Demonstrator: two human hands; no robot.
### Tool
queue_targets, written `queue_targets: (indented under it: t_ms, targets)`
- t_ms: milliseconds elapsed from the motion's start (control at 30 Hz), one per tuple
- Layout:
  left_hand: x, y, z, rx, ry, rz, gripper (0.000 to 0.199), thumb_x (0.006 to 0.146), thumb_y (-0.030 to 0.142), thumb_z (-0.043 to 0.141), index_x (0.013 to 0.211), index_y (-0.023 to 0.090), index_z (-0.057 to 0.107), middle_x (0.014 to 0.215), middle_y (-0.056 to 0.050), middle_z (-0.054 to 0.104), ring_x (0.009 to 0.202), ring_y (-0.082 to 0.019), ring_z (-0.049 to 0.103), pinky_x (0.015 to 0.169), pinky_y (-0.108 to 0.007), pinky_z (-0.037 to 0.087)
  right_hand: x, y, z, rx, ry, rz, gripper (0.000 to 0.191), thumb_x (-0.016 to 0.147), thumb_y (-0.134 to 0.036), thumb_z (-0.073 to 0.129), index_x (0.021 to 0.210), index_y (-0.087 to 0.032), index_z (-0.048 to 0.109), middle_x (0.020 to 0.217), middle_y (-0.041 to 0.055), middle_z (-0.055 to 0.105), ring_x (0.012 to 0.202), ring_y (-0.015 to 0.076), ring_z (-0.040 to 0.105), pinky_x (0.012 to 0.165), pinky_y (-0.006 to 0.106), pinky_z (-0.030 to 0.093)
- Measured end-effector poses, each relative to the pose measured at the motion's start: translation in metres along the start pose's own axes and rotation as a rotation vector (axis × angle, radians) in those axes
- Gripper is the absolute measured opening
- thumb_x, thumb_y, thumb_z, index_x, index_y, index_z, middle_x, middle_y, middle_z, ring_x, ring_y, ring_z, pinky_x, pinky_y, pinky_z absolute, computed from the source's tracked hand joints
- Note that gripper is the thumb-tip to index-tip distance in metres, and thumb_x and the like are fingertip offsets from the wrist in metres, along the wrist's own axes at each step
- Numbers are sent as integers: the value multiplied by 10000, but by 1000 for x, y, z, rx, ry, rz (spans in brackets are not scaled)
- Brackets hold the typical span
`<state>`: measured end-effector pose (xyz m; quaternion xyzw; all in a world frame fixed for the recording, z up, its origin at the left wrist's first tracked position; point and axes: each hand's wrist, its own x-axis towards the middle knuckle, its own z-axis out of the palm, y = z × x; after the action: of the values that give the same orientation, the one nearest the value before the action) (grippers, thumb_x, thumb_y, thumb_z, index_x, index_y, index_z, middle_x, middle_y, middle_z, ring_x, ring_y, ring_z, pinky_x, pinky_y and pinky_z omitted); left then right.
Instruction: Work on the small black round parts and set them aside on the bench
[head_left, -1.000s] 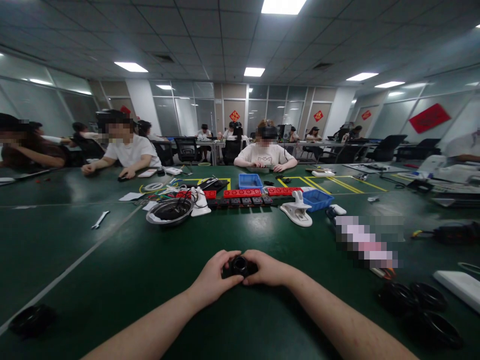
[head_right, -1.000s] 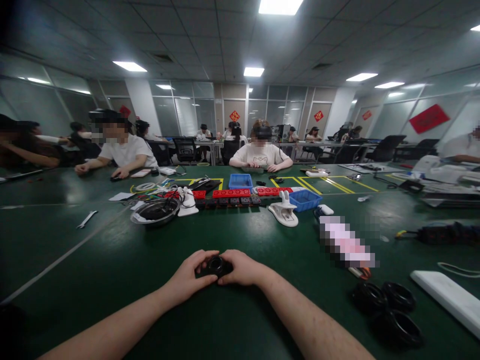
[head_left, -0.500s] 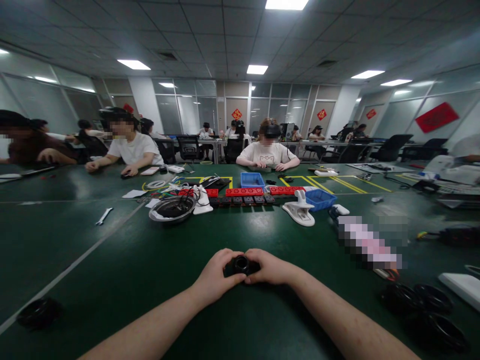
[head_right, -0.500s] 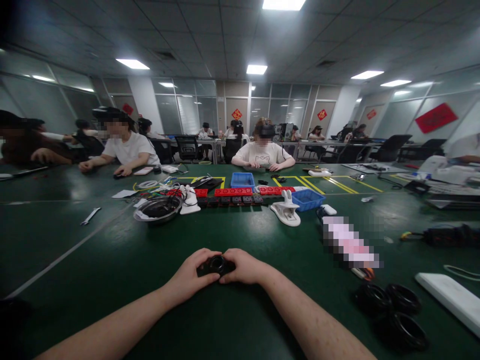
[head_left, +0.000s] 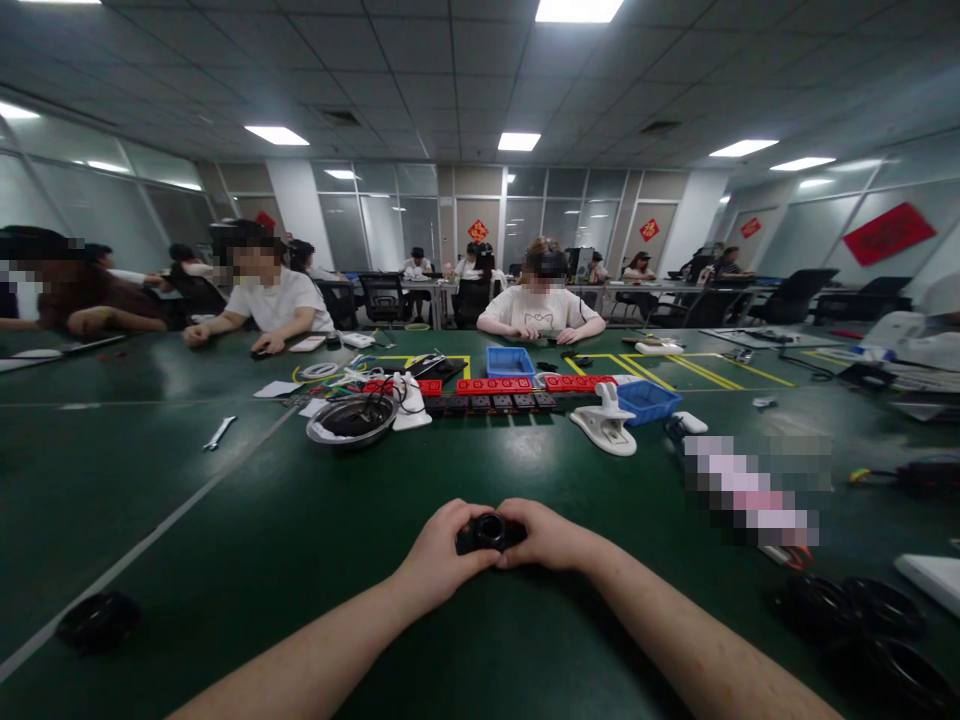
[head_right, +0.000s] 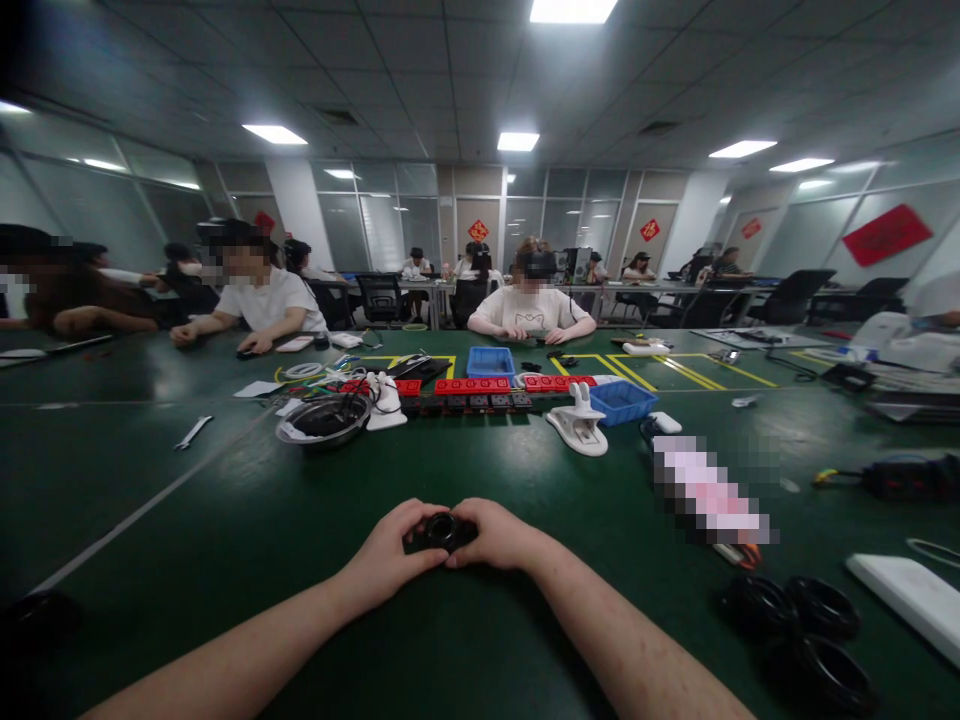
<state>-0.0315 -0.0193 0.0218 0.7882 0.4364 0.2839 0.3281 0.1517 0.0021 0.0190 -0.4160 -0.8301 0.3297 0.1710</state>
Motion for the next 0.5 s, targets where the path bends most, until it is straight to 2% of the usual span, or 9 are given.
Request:
queue_targets:
  t_ms: [167,333,433,500]
  targets:
    - [1,-2,8,7,82,-46,340,601,301,647,911,198,551,865,-19,515,790,-180,487,669,-270,388,3,-6,11,-168,79,116,391,493,-390,706,738,-152,517,718,-18,505,642,124,454,511,196,315]
    - [2,-2,12,50,195,-88,297,602,294,642,860,184,544,844,-25,516,786,-190,485,682,-285,391,2,-19,29,-483,289,223,322,609,-438,588,731,-150,514,727,43,540,694,185,483,606,280,345]
    - [2,-2,10,37,174,-79,308,605,288,640,881,189,545,856,-28,514,799,-196,481,691,-293,394,-1,-20,28,-507,316,168,430,583,-505,589,813,-147,526,811,68,542,763,222,485,675,332,349]
    - [2,-2,7,10,122,-53,317,613,280,635,906,198,547,864,-25,511,800,-190,480,690,-288,394,-3,-18,21,-415,259,67,543,537,-529,623,925,-164,516,882,62,533,810,223,478,705,332,352]
